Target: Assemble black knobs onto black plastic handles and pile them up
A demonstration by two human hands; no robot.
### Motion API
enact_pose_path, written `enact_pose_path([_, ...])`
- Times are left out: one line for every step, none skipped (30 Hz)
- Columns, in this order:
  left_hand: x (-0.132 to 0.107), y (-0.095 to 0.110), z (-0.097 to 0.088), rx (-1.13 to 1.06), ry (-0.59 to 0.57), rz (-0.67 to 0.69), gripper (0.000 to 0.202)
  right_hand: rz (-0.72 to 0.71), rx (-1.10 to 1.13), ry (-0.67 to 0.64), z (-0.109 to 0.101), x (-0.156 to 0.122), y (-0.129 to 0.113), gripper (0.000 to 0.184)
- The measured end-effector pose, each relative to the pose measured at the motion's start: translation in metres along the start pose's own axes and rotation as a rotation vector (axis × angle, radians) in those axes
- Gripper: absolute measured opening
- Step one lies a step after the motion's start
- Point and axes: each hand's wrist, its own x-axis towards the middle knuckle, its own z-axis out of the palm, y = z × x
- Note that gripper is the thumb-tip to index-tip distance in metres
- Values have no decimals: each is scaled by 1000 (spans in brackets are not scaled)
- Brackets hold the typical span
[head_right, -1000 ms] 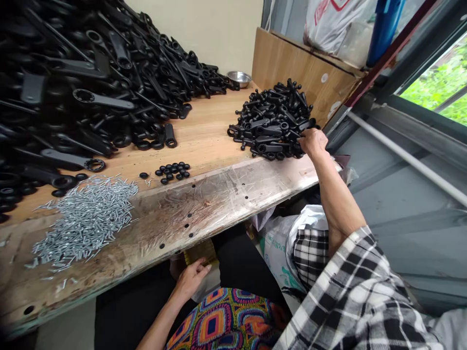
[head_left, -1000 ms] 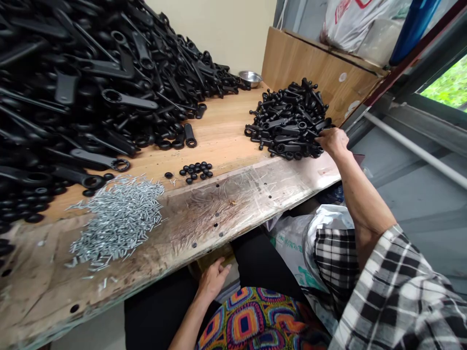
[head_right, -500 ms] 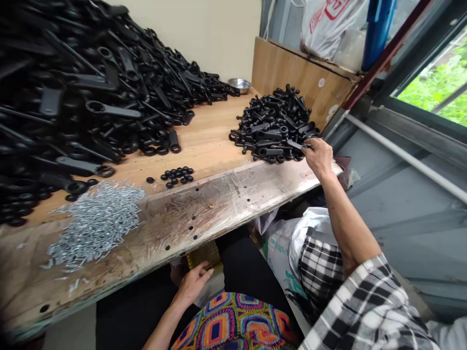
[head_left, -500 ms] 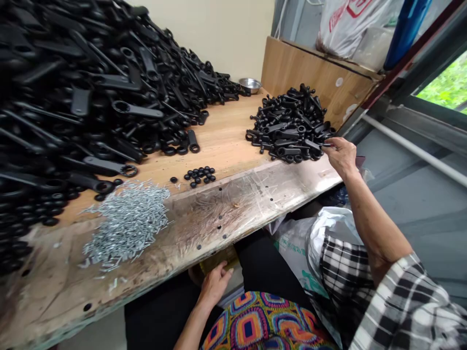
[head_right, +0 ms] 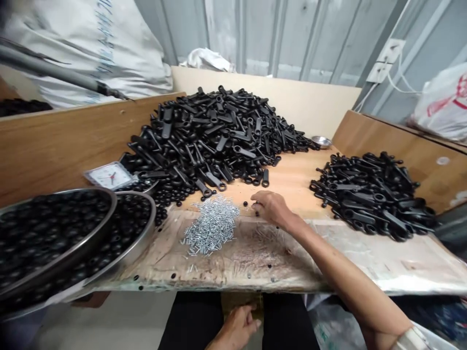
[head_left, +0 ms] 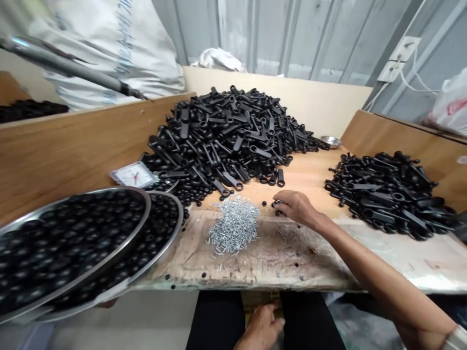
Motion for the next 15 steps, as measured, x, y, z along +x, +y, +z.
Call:
enact_pose_path([1, -1, -1, -24, 0, 7, 41, -35, -36, -37, 6, 15, -14, 18])
enact_pose_path([2, -3, -1, -47, -1, 12, 40, -68, -71, -66, 12, 29, -28, 19])
enact_pose_path([3, -4, -2, -69, -7, 14, 38, -104, -107, -94, 18, 42, -41, 19])
enact_pose_path([5, -5, -3, -88, -18, 12, 37, -137, -141, -119, 24, 54, -53, 18])
enact_pose_path([6, -6, -5, -106, -31, 10, 37, -161, -175, -140, 30, 66, -64, 18])
enact_pose_path([7, -7, -6, -122, -45, 13, 36, -169, -207, -157, 36, 77, -74, 18])
enact_pose_path([9, -7, -8, -136, -60, 22, 37, -159, -235, -171, 42, 88, -82, 18])
enact_pose_path([10, -6, -9, -147, -72, 34, 37, -133, -259, -184, 49, 98, -89, 20])
enact_pose_path([12, -5, -10, -157, -79, 39, 38, -92, -278, -195, 55, 108, -94, 21])
enact_pose_path([13, -4, -10, -165, -83, 28, 38, -48, -293, -206, 61, 116, -98, 23])
enact_pose_path([15, -3, -11, -177, -85, -9, 36, -6, -304, -217, 67, 124, -101, 24])
enact_pose_path([17, -2, -11, -192, -83, -67, 32, 29, -311, -222, 72, 130, -103, 24])
enact_pose_path([19, -1, -11, -211, -73, -134, 30, 55, -317, -225, 77, 136, -105, 24])
enact_pose_path([20, -2, -11, -229, -59, -189, 28, 72, -321, -224, 81, 140, -106, 25])
enact_pose_path([21, -3, -11, -249, -43, -221, 28, 81, -324, -221, 83, 143, -107, 26])
